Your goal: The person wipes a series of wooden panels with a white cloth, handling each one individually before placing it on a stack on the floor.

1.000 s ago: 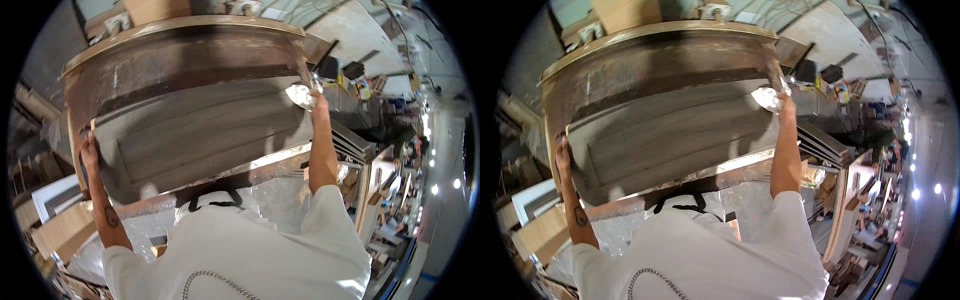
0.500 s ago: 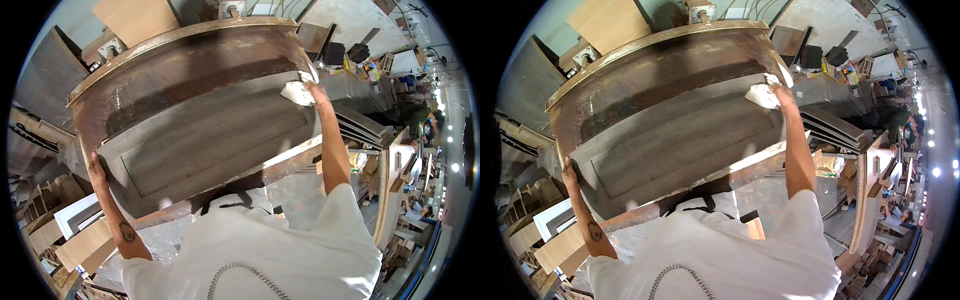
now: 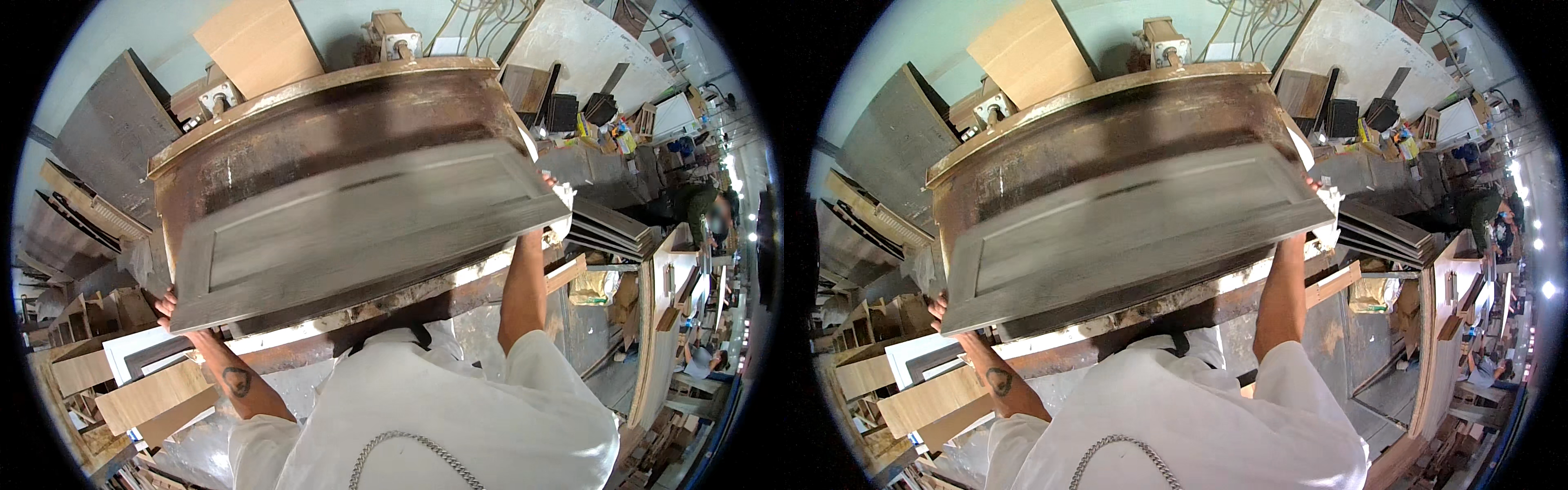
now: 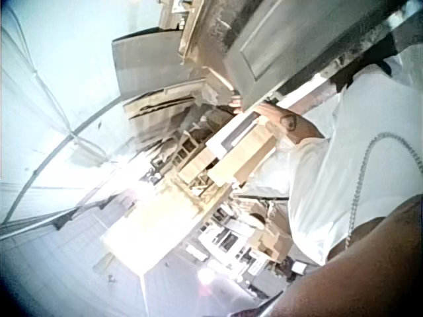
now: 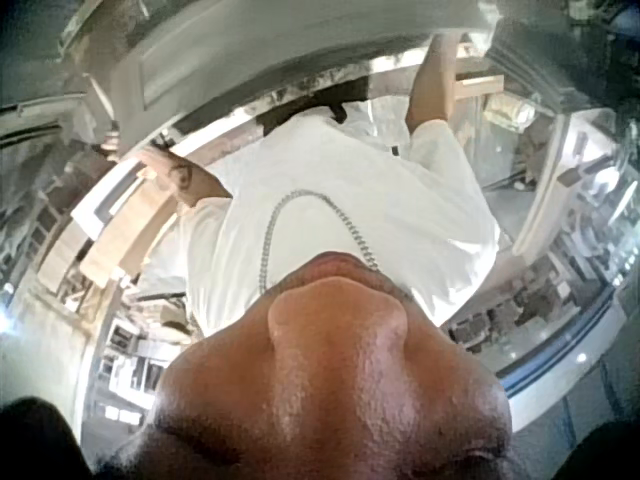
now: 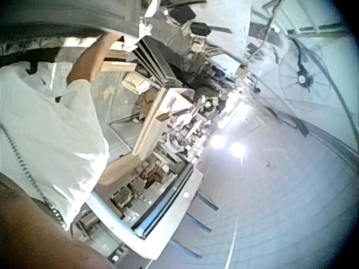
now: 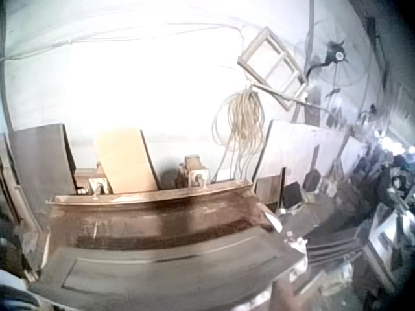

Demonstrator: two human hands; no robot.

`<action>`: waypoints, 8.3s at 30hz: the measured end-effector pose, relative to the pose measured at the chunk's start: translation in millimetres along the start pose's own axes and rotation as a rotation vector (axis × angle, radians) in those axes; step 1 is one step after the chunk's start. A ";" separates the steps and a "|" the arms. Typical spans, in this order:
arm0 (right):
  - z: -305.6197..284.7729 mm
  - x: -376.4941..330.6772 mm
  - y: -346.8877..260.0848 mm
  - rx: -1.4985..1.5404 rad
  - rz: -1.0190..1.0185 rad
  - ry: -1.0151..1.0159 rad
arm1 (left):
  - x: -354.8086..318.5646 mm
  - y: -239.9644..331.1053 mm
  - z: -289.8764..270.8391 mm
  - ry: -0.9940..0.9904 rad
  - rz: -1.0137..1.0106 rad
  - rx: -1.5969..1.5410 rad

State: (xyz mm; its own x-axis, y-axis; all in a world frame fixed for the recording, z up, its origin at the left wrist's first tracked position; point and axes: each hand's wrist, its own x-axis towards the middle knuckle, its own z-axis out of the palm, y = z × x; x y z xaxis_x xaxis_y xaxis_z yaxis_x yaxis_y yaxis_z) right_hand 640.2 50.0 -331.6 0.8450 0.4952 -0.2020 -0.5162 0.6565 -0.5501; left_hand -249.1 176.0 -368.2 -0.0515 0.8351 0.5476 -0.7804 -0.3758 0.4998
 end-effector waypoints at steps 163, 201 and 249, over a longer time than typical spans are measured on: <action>248.0 -425.4 454.2 -1.267 -0.668 -2.308 | 34.5 -106.0 112.1 0.671 -0.887 1.989; -338.0 -67.6 -185.6 -0.142 0.088 0.476 | -187.1 -373.2 577.3 -1.336 -0.849 1.280; 201.0 -57.6 229.8 -0.502 0.865 -0.179 | 173.7 -348.9 206.2 0.471 -1.084 -0.227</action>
State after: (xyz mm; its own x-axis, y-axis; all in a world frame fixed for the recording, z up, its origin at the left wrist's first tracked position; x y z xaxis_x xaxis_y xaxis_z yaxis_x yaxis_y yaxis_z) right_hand 444.9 286.8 -283.5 0.1552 0.7920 -0.5904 -0.7873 -0.2619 -0.5583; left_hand 142.8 369.4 -309.1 0.5134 0.7559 -0.4062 -0.6483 0.6518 0.3935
